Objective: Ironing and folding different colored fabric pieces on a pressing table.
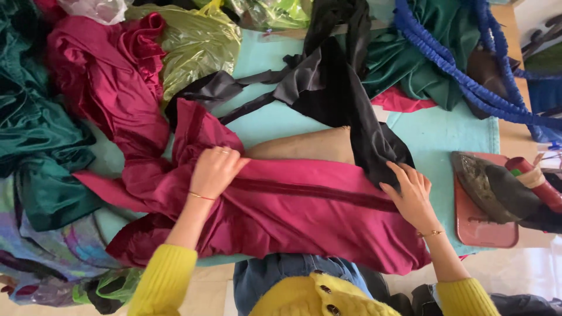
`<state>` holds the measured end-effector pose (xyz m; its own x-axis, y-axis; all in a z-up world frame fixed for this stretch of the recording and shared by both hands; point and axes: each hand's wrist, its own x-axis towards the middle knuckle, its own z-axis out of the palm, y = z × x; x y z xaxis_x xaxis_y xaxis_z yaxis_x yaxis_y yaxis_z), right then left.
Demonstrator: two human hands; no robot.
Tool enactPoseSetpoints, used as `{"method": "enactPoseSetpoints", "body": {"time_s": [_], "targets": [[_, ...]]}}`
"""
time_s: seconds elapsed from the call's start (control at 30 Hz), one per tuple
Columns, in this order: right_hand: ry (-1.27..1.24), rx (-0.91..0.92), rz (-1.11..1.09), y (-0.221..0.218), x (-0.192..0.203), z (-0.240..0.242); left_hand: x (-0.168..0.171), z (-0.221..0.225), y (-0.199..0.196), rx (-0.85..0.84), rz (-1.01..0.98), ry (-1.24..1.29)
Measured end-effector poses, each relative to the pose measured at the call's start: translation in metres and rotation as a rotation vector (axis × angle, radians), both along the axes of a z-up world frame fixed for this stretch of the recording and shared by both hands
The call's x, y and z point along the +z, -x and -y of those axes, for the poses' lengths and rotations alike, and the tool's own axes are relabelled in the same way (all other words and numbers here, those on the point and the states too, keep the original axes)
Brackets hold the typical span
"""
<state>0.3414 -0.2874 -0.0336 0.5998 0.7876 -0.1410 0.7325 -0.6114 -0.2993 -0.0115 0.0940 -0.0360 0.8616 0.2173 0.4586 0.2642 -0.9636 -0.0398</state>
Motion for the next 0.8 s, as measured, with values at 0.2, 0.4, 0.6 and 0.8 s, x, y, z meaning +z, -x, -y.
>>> {"method": "enactPoseSetpoints", "body": {"time_s": [0.2,0.4,0.6,0.8], "targets": [[-0.021,0.033,0.235,0.005,-0.042,-0.009,-0.025,-0.038,0.018,0.184,-0.059,-0.064],[-0.165,0.09,0.626,-0.034,-0.097,-0.003,0.032,0.071,-0.032,0.162,-0.074,0.356],[-0.157,0.16,0.817,-0.104,-0.096,-0.004,-0.024,0.086,-0.03,0.119,-0.088,0.362],[-0.178,0.022,0.788,-0.064,-0.07,-0.028,-0.002,0.097,-0.03,0.178,-0.112,0.364]]}}
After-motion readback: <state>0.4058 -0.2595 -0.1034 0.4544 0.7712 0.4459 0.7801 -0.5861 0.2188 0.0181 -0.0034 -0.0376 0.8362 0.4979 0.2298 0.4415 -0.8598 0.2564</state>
